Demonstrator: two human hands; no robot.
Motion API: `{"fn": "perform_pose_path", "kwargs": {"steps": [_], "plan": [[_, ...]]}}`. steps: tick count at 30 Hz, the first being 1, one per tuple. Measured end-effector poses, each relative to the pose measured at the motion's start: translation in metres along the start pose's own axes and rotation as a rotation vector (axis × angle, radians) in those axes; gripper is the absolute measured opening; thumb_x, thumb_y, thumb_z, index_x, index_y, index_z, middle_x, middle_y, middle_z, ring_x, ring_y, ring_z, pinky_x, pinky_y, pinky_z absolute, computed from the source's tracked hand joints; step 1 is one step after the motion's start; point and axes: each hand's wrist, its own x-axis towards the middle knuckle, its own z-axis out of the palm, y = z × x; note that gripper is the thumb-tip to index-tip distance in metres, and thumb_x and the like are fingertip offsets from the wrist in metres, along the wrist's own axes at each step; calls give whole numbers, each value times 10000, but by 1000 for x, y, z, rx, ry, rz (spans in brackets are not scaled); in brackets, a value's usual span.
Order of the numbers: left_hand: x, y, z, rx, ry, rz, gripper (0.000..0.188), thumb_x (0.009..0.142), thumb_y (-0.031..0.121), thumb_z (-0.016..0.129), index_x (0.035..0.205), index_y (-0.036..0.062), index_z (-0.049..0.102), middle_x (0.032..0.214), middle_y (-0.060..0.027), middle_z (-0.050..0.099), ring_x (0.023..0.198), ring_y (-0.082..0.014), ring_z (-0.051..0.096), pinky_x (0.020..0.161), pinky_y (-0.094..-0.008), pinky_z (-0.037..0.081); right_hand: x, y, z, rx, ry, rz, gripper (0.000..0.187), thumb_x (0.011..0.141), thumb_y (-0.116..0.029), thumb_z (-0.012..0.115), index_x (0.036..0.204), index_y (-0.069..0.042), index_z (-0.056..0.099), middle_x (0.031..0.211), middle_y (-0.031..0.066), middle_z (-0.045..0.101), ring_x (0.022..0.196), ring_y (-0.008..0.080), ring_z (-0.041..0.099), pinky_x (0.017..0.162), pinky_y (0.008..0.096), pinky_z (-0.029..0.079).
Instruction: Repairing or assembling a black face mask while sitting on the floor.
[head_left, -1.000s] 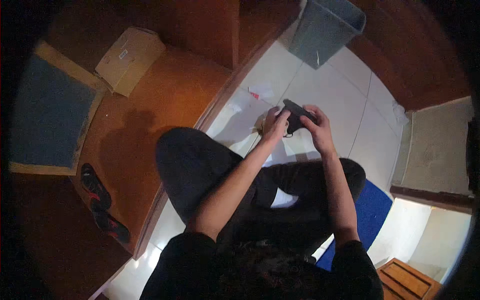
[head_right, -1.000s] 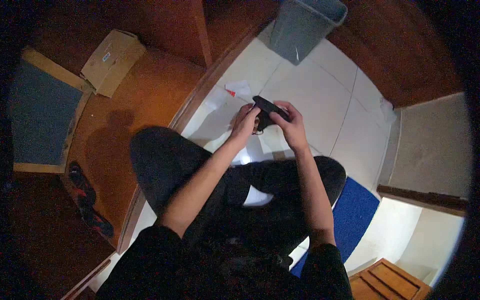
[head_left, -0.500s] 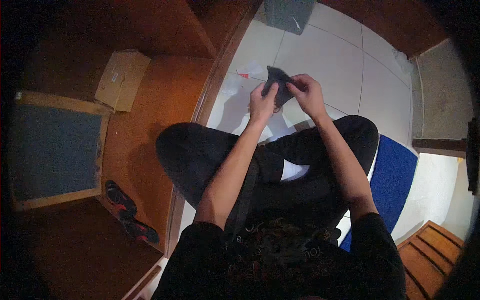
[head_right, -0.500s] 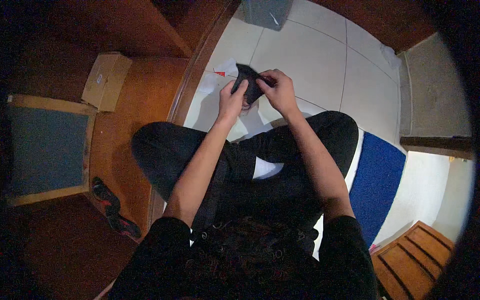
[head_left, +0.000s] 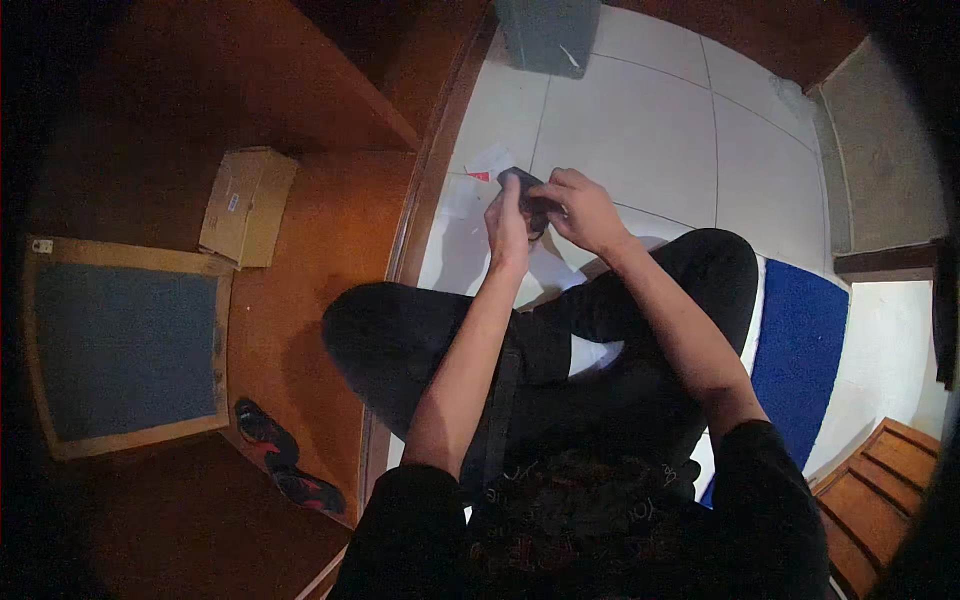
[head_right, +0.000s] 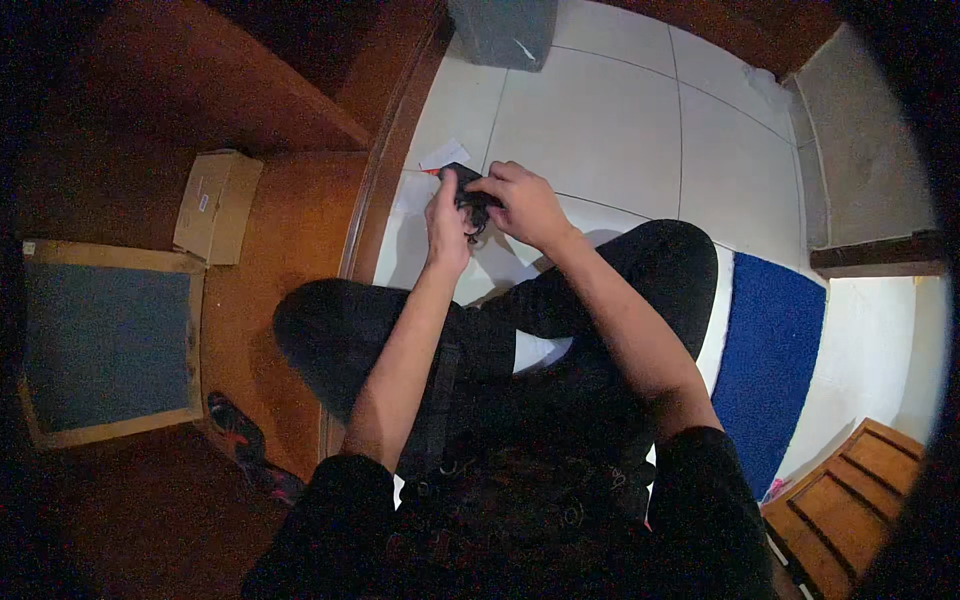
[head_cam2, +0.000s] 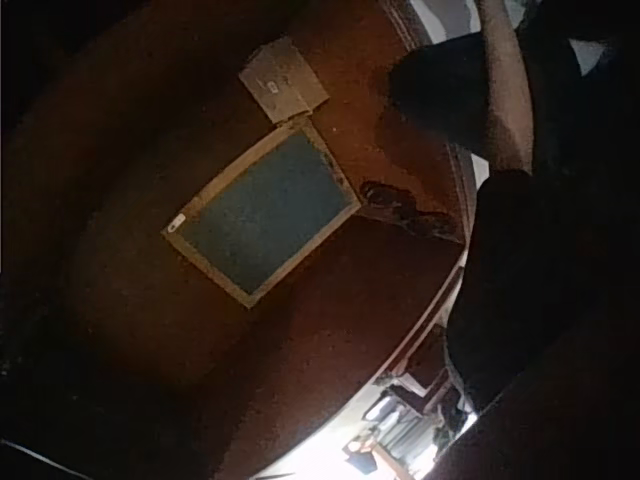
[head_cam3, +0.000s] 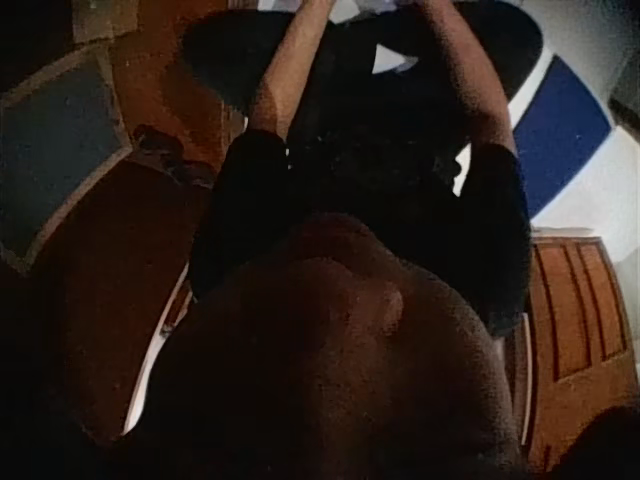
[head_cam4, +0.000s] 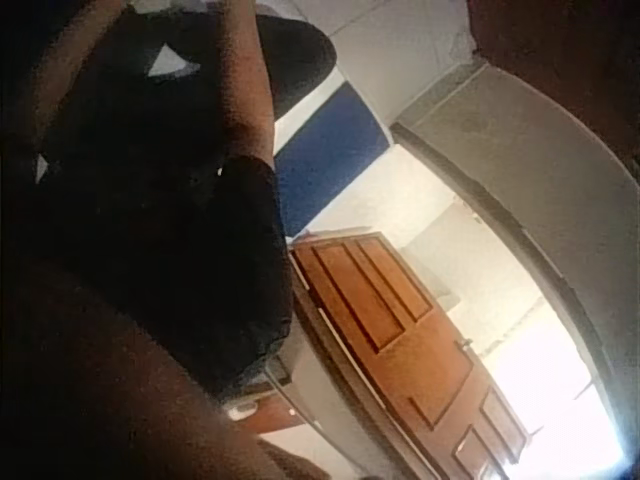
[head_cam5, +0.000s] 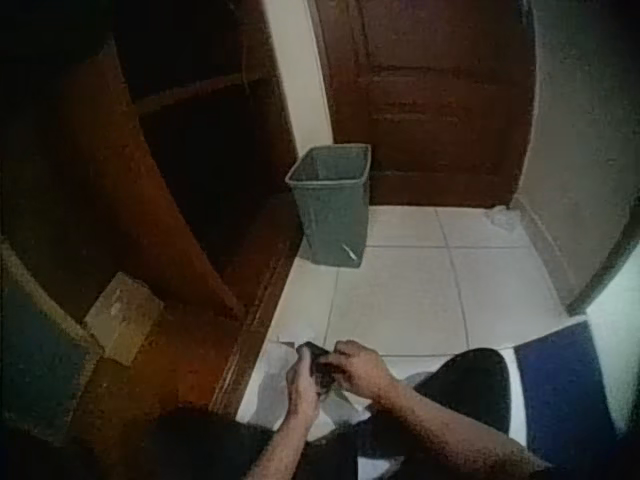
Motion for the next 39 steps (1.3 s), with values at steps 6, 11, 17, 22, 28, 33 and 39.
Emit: {"fn": "perform_pose_path", "kwargs": {"steps": [6, 11, 17, 22, 28, 33, 39], "plan": [[8, -8, -4, 22, 37, 240, 229, 905, 231, 539, 978, 15, 564, 857, -46, 589, 734, -133, 562, 614, -267, 457, -1, -7, 0, 410, -19, 236, 344, 711, -156, 678, 1046, -90, 634, 769, 62, 538, 694, 193, 537, 646, 307, 458], [6, -7, 1, -36, 96, 180, 237, 910, 199, 526, 997, -20, 554, 876, -75, 607, 795, -151, 581, 691, -286, 475, -2, 9, 5, 699, -46, 495, 332, 804, -222, 664, 1070, -30, 612, 803, 18, 591, 745, 105, 523, 677, 275, 442], [5, -7, 0, 68, 22, 110, 158, 885, 171, 555, 934, 22, 543, 787, -61, 594, 591, -124, 554, 513, -238, 447, -5, 18, 15, 891, -23, 693, 230, 812, -173, 649, 928, 20, 602, 732, 35, 605, 640, 85, 528, 602, 243, 441], [10, -13, -2, -48, -77, 69, 105, 857, 146, 589, 881, 54, 544, 716, -44, 580, 536, -118, 537, 455, -226, 405, -2, 9, 8, 662, 123, 513, 146, 798, -100, 627, 885, 5, 578, 722, 59, 594, 636, 96, 541, 590, 245, 448], [11, -14, -2, -280, 3, -50, 150, 867, 186, 581, 892, 42, 551, 796, -67, 596, 700, -153, 582, 627, -287, 491, 2, 0, -4, 503, 64, 232, 217, 696, 0, 624, 907, -37, 584, 817, 76, 531, 692, 164, 554, 594, 255, 458], [11, -5, 0, -371, -61, -135, 246, 902, 269, 524, 922, 25, 547, 841, -79, 599, 788, -184, 592, 725, -322, 495, -1, 4, -4, 451, 46, 247, 270, 658, 9, 627, 916, -65, 603, 893, 97, 514, 731, 213, 564, 623, 299, 478], [9, -6, 0, -295, -110, -50, 197, 901, 235, 538, 942, 42, 547, 856, -72, 608, 773, -159, 589, 720, -311, 485, -1, 3, -5, 311, 64, 259, 273, 659, -9, 595, 918, -84, 640, 932, 113, 527, 804, 259, 569, 691, 334, 481]]}}
